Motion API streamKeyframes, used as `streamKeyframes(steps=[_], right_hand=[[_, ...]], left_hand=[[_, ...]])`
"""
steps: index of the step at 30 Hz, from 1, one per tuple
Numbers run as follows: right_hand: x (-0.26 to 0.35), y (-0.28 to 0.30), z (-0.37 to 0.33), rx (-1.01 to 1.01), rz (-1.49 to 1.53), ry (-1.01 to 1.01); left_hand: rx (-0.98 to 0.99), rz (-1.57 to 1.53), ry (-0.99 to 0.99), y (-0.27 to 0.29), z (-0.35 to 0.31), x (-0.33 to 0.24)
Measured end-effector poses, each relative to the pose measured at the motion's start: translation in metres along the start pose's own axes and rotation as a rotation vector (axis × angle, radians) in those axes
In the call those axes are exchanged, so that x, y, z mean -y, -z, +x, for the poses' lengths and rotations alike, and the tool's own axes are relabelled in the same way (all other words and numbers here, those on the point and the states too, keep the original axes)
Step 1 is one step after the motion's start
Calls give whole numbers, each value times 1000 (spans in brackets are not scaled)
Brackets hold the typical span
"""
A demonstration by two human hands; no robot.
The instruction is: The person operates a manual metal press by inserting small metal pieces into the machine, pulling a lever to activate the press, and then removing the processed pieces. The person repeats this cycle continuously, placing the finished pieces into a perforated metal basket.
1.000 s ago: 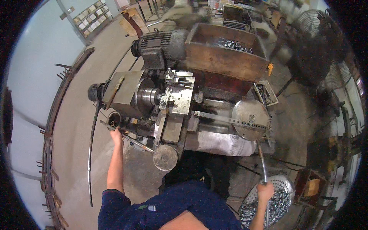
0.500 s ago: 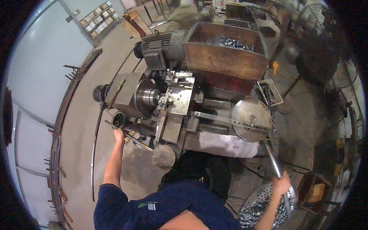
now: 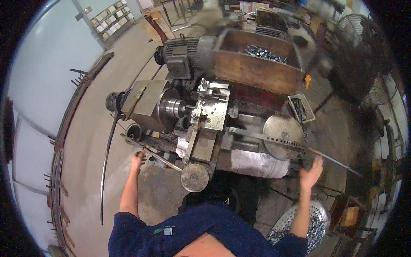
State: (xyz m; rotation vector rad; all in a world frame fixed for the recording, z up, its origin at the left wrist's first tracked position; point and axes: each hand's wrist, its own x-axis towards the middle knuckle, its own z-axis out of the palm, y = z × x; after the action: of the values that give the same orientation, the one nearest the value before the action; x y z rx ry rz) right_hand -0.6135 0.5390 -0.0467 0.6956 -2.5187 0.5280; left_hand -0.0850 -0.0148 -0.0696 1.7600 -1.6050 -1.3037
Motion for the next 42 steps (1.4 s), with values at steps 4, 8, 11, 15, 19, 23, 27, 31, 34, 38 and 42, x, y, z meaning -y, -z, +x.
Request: streamKeyframes(steps=[4, 8, 11, 15, 19, 23, 27, 31, 34, 38, 42], right_hand=[[17, -1, -69, 277, 153, -157], [23, 4, -90, 410, 215, -261], [37, 12, -87, 433, 217, -293], [52, 24, -72, 443, 234, -239], [63, 49, -22, 410, 232, -146], [87, 61, 43, 268, 286, 35], [191, 73, 112, 322, 522, 221], [313, 53, 148, 366, 722, 552], [392, 35, 152, 424, 730, 737], [459, -1, 137, 503, 585, 819], [486, -17, 123, 616, 459, 758]], left_hand=[[46, 971, -318, -30, 8, 28], [91, 1249, -403, -54, 11, 26], [-203, 944, -290, -87, 5, 60], [-140, 827, -292, -113, 13, 91], [239, 1339, -450, -55, 20, 41], [200, 1221, -311, -63, 25, 47], [356, 1017, -305, -22, 5, 20], [0, 928, -300, 52, -23, -43], [-358, 814, -571, 119, -60, -83], [-564, 788, -483, 187, -83, -55], [-399, 825, 12, 207, -78, 4]])
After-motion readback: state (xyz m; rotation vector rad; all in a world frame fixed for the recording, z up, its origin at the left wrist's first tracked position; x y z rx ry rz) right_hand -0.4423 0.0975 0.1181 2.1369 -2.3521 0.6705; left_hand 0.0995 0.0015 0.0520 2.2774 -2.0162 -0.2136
